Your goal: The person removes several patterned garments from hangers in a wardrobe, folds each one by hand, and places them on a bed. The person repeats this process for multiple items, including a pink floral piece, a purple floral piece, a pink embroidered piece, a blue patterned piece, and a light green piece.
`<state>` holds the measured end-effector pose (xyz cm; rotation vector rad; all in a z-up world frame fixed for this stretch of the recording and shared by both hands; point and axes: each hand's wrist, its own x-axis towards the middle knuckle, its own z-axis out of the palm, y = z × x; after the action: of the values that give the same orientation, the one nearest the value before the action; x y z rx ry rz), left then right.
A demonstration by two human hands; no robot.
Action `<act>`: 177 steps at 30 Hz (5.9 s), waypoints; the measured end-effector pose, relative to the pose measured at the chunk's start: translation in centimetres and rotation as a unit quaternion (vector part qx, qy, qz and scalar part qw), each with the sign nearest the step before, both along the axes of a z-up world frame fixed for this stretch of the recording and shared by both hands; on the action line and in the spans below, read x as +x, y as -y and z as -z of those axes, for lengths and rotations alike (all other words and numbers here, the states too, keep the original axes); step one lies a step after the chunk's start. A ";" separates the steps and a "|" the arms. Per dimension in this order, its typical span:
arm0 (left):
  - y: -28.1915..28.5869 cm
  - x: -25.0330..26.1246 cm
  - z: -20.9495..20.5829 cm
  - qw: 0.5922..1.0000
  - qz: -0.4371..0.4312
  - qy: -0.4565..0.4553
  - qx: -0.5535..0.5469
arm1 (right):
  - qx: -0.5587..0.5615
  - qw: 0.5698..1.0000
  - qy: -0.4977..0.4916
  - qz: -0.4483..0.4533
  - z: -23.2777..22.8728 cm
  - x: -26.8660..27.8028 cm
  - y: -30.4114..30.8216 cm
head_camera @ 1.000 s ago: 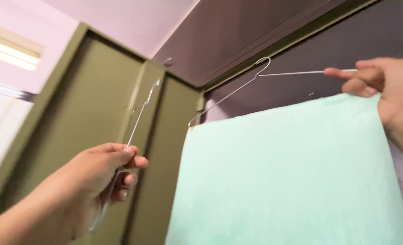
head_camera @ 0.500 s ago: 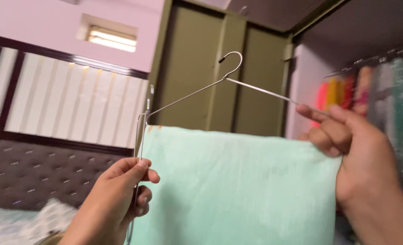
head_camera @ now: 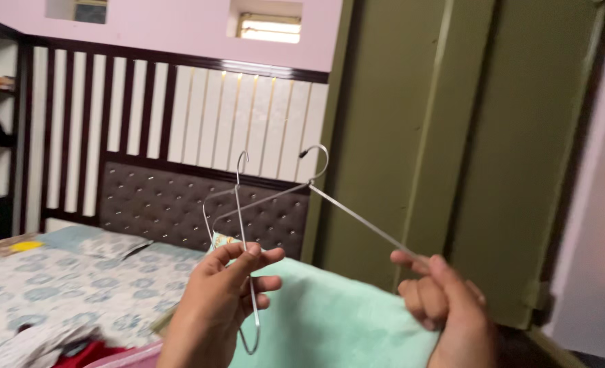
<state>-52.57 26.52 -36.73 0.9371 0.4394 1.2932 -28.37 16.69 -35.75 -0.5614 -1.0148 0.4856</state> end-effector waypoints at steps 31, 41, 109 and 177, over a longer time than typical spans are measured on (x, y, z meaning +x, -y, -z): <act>-0.8 -4.4 6.1 0.993 -0.056 0.083 -0.066 | -0.125 0.988 0.044 -0.074 17.9 -12.3 -5.7; -3.1 -10.1 5.6 0.987 -0.092 -0.016 -0.128 | -0.043 0.909 0.286 -0.300 22.8 -16.0 -10.5; -14.6 -34.1 5.7 0.924 -0.076 -0.357 0.118 | -0.354 0.926 0.004 -0.129 6.4 -31.5 -20.7; -18.6 -39.2 9.3 0.901 -0.164 -0.300 0.266 | -0.299 0.894 0.256 -0.213 -17.0 -54.1 -21.6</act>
<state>-91.82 45.10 -46.01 1.8070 0.7648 1.4433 -82.48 38.25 -18.72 -1.0600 -1.5154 1.1015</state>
